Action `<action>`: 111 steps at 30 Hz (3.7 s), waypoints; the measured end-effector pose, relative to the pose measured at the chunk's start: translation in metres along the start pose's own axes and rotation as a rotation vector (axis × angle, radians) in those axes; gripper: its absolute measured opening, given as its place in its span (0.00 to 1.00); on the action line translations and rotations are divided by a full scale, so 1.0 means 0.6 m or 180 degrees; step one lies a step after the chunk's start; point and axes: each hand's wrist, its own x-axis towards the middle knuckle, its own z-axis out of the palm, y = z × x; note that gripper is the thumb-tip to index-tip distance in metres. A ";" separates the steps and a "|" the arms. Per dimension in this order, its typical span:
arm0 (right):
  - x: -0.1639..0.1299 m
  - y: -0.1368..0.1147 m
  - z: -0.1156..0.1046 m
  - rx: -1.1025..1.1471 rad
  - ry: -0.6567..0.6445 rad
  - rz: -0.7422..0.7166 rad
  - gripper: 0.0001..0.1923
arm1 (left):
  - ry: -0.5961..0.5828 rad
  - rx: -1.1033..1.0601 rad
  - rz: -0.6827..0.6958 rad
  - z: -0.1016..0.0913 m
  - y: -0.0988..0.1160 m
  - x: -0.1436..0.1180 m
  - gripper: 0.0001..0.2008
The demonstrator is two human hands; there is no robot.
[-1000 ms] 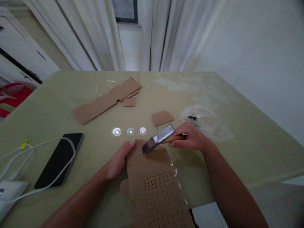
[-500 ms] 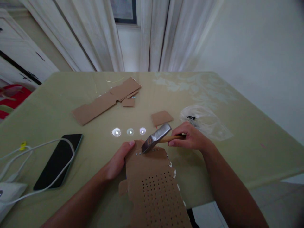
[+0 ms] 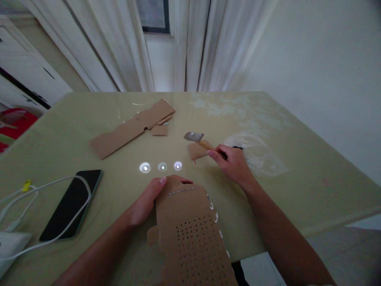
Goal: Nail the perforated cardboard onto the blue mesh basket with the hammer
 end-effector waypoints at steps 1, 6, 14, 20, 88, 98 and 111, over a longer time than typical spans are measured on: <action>0.000 0.001 0.003 -0.0259 0.0078 0.0055 0.34 | 0.0009 0.0165 0.0034 -0.002 0.002 0.000 0.31; 0.002 0.008 0.010 -0.1374 0.0296 0.0302 0.31 | 0.0073 0.0601 0.0105 -0.009 0.011 0.002 0.30; 0.003 0.003 0.011 -0.1829 0.0019 0.0512 0.27 | 0.0094 0.0193 -0.0124 -0.018 -0.014 -0.005 0.30; 0.003 -0.004 0.009 -0.1791 -0.0128 0.0694 0.27 | 0.0171 0.0194 -0.0344 -0.009 -0.008 -0.010 0.27; -0.036 -0.055 0.026 0.1930 -0.1492 -0.0009 0.27 | 0.1356 0.0514 0.0514 -0.024 0.008 0.015 0.35; -0.034 -0.053 0.034 0.2734 -0.1610 0.0442 0.25 | 0.1654 0.0489 0.0482 -0.021 -0.001 0.014 0.34; -0.038 -0.052 0.018 0.2780 -0.2067 0.0121 0.23 | 0.3250 0.0973 0.0297 -0.026 -0.014 0.015 0.34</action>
